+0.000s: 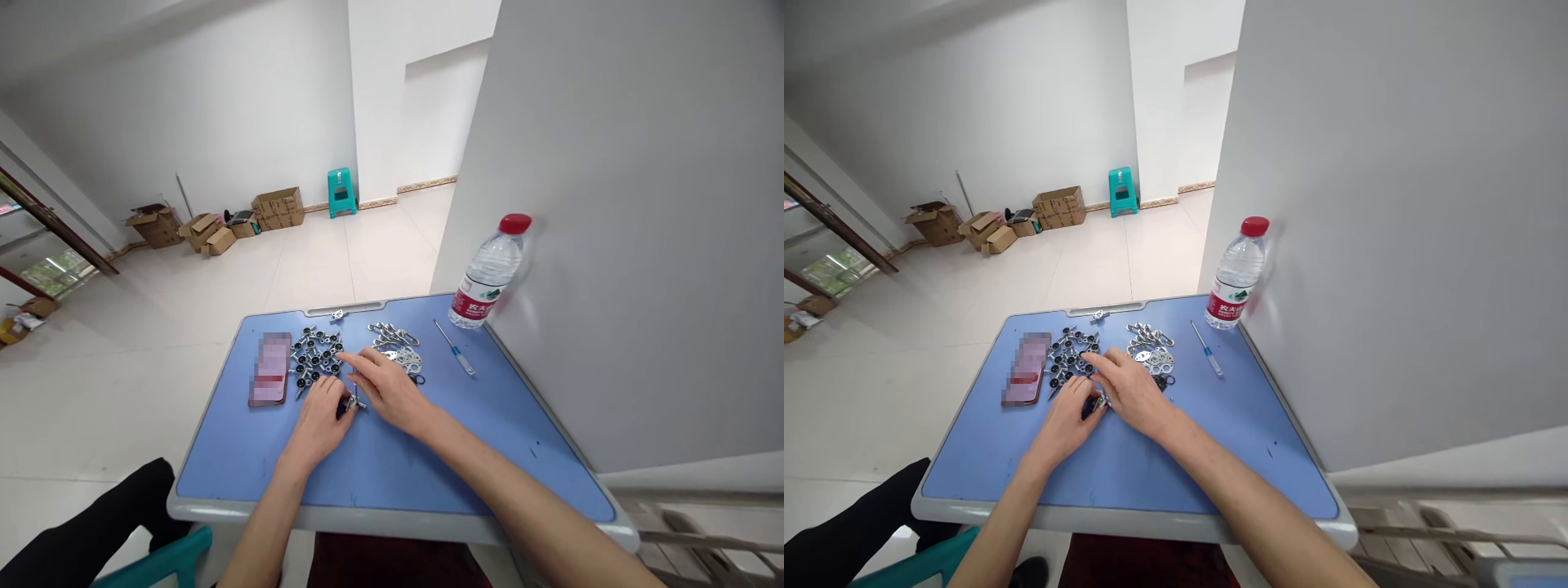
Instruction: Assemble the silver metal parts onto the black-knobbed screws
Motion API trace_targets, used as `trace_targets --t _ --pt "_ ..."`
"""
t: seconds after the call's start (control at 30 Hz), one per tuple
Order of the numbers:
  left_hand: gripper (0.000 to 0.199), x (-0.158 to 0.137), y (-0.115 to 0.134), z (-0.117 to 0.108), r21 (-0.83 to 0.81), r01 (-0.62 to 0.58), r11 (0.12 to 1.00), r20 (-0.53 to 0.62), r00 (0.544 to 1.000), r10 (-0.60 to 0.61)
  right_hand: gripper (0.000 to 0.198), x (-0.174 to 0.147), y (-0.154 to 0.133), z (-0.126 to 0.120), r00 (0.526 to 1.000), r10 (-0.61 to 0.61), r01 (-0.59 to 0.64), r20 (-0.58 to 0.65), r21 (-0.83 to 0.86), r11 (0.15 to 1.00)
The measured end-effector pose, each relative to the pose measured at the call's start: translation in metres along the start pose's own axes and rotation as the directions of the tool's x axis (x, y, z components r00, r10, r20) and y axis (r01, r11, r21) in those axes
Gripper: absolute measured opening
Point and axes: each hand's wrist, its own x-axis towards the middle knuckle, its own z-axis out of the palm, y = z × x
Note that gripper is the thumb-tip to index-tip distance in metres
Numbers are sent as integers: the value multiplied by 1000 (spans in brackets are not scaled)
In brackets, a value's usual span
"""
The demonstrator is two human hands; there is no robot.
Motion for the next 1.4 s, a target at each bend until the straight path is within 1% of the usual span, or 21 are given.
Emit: trace_targets --t 0.1,0.17,0.23,0.37,0.47,0.53,0.6,0.7,0.8,0.87,0.93,1.07,1.17,1.27,1.4 --pt "10 0 0 0 2 -5 1000 -3 1000 5 31 -1 1 4 997 20 -15 -80 57 998" --pt "10 -1 0 1 8 -8 1000 -12 1000 8 23 -1 1 4 993 41 -29 -114 99 995" --pt "11 -1 0 1 10 -13 1000 -21 1000 13 17 0 1 2 994 34 -19 -104 147 989" --pt "12 -1 -1 1 -1 -15 1000 -25 1000 15 21 4 1 -8 1000 -19 19 -4 225 974" --pt "10 -1 -2 3 0 -16 1000 -25 1000 16 25 4 0 -10 997 -60 49 48 199 979" --pt "7 0 -3 4 10 -21 1000 -30 999 22 24 3 -1 -7 998 -46 39 40 158 987" --pt "5 0 -4 6 18 -25 1000 -37 999 26 21 2 -1 -2 1000 -10 9 6 140 990" --pt "8 -1 -5 6 21 -17 1000 -40 999 18 24 2 -1 1 1000 6 -4 -9 199 980" --pt "9 -1 -4 5 16 -12 1000 -30 999 13 27 2 -1 -3 999 -36 26 36 245 969" --pt "9 -1 -2 4 11 -10 1000 -26 1000 11 29 2 -1 -6 998 -48 35 48 233 972" --pt "9 -1 -1 2 8 -9 1000 -27 1000 9 31 1 -1 -6 998 -47 38 45 186 982" --pt "7 0 0 1 -3 -7 1000 -17 1000 7 31 0 2 0 999 -30 31 -25 71 997" --pt "7 1 0 2 0 -3 1000 -13 1000 3 31 0 4 4 997 -24 33 -76 116 993" --pt "9 0 -1 2 9 -6 1000 -19 1000 6 35 1 4 1 998 -48 55 -43 185 981" --pt "4 -1 -2 3 -11 -27 1000 -28 999 27 40 2 -1 -5 996 -63 45 66 241 969"
